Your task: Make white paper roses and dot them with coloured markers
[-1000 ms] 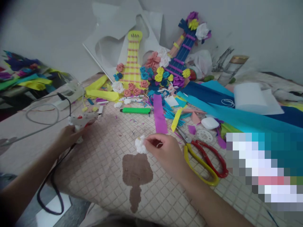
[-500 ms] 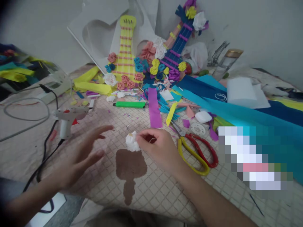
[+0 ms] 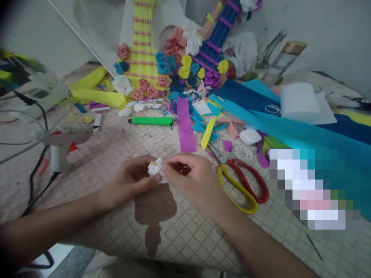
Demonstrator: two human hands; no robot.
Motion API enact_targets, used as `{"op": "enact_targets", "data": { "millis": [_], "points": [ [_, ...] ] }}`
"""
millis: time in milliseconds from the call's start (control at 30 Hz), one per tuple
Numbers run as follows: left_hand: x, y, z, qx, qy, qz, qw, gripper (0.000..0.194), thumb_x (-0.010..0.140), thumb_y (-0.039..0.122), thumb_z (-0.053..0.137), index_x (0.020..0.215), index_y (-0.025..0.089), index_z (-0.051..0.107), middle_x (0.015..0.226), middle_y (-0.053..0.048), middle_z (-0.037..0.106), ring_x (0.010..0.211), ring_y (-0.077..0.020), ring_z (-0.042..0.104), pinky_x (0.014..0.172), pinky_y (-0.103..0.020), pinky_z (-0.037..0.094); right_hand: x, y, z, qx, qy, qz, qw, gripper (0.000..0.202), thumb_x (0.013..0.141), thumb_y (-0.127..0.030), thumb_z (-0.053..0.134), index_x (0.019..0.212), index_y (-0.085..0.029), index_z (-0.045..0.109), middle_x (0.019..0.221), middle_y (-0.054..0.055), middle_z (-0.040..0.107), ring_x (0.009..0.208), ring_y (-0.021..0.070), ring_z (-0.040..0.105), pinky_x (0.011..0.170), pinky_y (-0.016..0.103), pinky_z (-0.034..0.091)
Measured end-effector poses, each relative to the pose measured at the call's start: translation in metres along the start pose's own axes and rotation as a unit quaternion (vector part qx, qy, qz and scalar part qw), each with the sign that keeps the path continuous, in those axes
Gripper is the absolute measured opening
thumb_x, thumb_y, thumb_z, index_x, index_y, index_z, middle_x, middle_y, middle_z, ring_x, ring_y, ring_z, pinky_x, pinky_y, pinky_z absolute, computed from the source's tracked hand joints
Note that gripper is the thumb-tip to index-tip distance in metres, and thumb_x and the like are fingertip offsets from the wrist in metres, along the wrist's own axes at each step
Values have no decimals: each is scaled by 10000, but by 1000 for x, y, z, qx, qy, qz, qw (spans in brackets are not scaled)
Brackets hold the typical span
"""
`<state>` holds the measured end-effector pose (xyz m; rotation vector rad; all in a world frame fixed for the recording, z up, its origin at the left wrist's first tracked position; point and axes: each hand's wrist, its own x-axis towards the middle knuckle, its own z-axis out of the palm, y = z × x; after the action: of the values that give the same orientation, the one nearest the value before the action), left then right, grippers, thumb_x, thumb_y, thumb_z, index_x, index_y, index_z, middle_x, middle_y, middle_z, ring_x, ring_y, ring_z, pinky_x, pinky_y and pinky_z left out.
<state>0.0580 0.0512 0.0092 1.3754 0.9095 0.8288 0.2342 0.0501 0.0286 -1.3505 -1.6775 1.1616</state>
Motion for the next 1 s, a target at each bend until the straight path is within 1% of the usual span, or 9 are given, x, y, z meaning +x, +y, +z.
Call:
{"op": "enact_targets", "data": {
  "millis": [100,167,300,400,500,600,700,867,1000],
  "points": [
    [-1,1,1,-37,-3,-45,998,119,749,194,660,801,127,576,666,34,553,583,-56,523,542,-155,434,0,2,1,-17,12,-11,1000,99,769,-245,603,768,-201,692,827,15,707,731,142,626,582,233,482],
    [-1,0,3,-69,0,-65,996,141,742,188,667,824,129,569,680,28,579,583,-60,546,540,-157,446,0,3,2,-35,20,-27,999,92,766,-217,601,774,-204,692,829,13,708,745,146,634,599,239,490],
    [-4,-2,5,-115,14,-53,992,222,733,153,676,912,144,544,761,18,625,618,-58,573,570,-155,467,0,4,4,-78,48,-62,994,89,750,-177,605,767,-212,685,813,8,705,746,148,639,603,246,495],
    [-6,-2,6,-115,18,-59,991,218,736,150,674,901,139,532,745,24,619,614,-52,568,561,-144,457,-1,5,6,-95,54,-75,991,84,749,-171,608,767,-215,677,807,4,696,744,147,634,608,248,495],
    [-7,-2,6,-106,22,-80,991,221,736,170,679,891,131,526,744,19,616,607,-50,557,571,-153,463,-2,5,7,-98,53,-75,991,68,753,-178,610,756,-212,669,802,-3,689,733,136,628,598,237,489],
    [-6,-2,5,-108,25,-91,990,224,726,173,689,879,130,531,718,30,600,584,-44,540,549,-147,450,-2,4,8,-102,55,-71,991,53,748,-177,617,742,-207,660,776,-17,682,702,115,618,583,218,478],
    [-4,-2,5,-133,24,-99,986,207,716,155,691,856,131,541,695,42,593,567,-39,534,545,-145,449,-2,4,7,-106,54,-70,990,50,742,-166,621,739,-202,656,762,-25,678,691,102,611,578,204,470],
    [-2,-1,5,-176,26,-133,975,196,693,144,707,818,126,557,676,44,602,584,-46,560,552,-143,457,-2,5,7,-110,45,-65,991,55,743,-164,622,739,-207,655,775,-30,680,695,94,608,572,193,463],
    [-1,-1,4,-195,23,-139,971,193,696,146,710,824,123,567,695,38,621,612,-52,582,576,-150,476,0,4,6,-112,40,-68,991,48,748,-170,625,743,-207,655,783,-26,679,696,96,608,567,194,466]
  ]
}}
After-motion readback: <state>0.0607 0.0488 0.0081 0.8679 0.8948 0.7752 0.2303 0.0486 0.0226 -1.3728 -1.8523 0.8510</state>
